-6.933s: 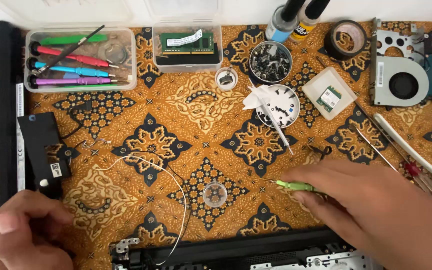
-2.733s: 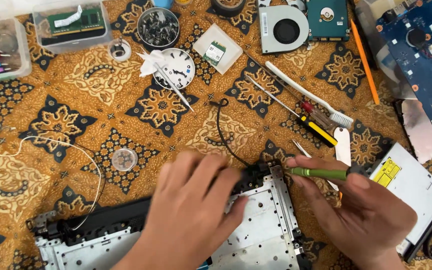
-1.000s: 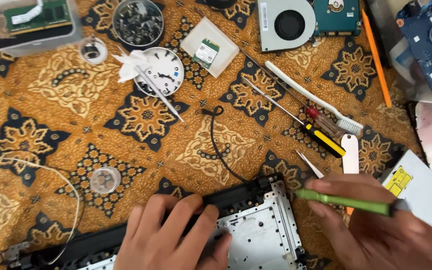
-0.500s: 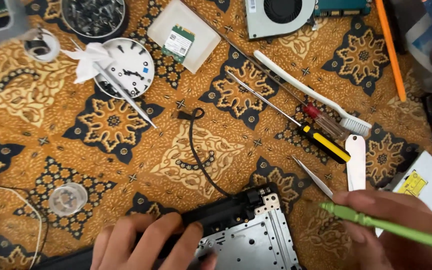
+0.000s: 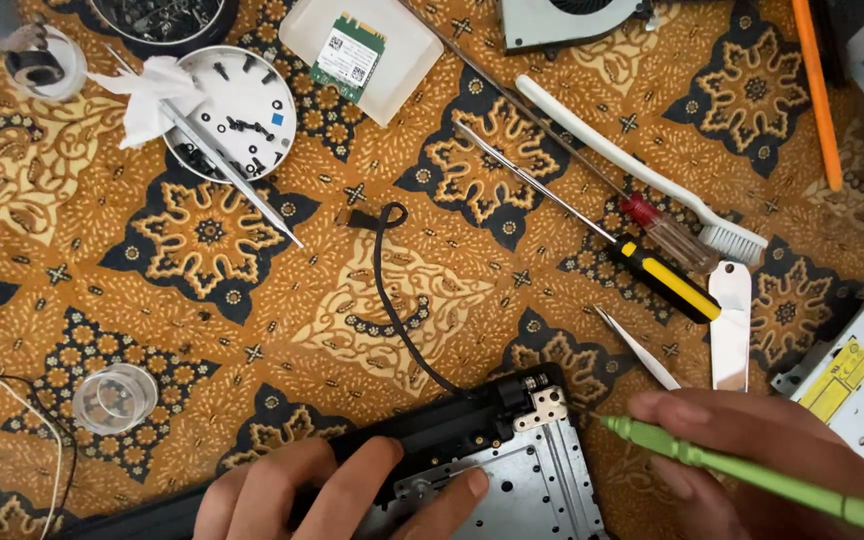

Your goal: The person disassembles a laptop on a workbench, using a green-handled screwdriver to remove screws from the chassis and prying at the frame. They handle the laptop base, reposition it, and work on internal cables and components along the top edge.

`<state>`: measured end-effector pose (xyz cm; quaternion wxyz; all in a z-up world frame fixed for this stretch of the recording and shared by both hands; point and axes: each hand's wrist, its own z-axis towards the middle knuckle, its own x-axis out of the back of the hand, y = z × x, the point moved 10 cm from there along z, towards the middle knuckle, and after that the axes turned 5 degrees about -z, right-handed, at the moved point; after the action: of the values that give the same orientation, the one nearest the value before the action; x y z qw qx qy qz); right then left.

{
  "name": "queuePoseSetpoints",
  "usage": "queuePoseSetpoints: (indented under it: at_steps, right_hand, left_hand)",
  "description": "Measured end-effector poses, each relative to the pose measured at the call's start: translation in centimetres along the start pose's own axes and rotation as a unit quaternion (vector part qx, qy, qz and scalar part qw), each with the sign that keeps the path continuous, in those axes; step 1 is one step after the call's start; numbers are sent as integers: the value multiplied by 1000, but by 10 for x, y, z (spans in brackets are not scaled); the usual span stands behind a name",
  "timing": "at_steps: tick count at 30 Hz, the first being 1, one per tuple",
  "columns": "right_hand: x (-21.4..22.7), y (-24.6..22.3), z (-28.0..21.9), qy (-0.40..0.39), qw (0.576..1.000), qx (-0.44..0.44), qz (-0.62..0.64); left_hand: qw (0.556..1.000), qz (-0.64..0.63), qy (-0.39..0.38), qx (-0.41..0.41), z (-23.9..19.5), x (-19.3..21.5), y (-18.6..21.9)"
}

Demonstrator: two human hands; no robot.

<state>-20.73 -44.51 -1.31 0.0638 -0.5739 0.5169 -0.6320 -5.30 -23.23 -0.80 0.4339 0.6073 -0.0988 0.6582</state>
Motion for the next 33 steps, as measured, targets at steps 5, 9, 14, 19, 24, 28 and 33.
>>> queuePoseSetpoints:
  at_steps: [5,9,14,19,24,28,33]
  right_hand:
    - [-4,-22,10,29,988,131,-79]
    - [-5,-49,8,108,990,59,-67]
    - [-2,-77,12,125,987,18,-98]
    - [2,-57,8,73,996,40,15]
    - [-9,3,2,-40,941,-108,318]
    - [-18,11,6,-68,907,-90,405]
    - [-4,-64,2,75,953,292,27]
  left_hand:
    - [999,-4,11,38,-1,3,-3]
    - [998,-4,20,57,-1,7,-4]
    - [998,1,-1,-58,5,11,12]
    - [999,-8,42,-23,7,15,6]
    - [984,23,14,-179,11,20,25]
    - [982,4,-43,-183,8,18,27]
    - [977,-23,-63,-203,5,19,26]
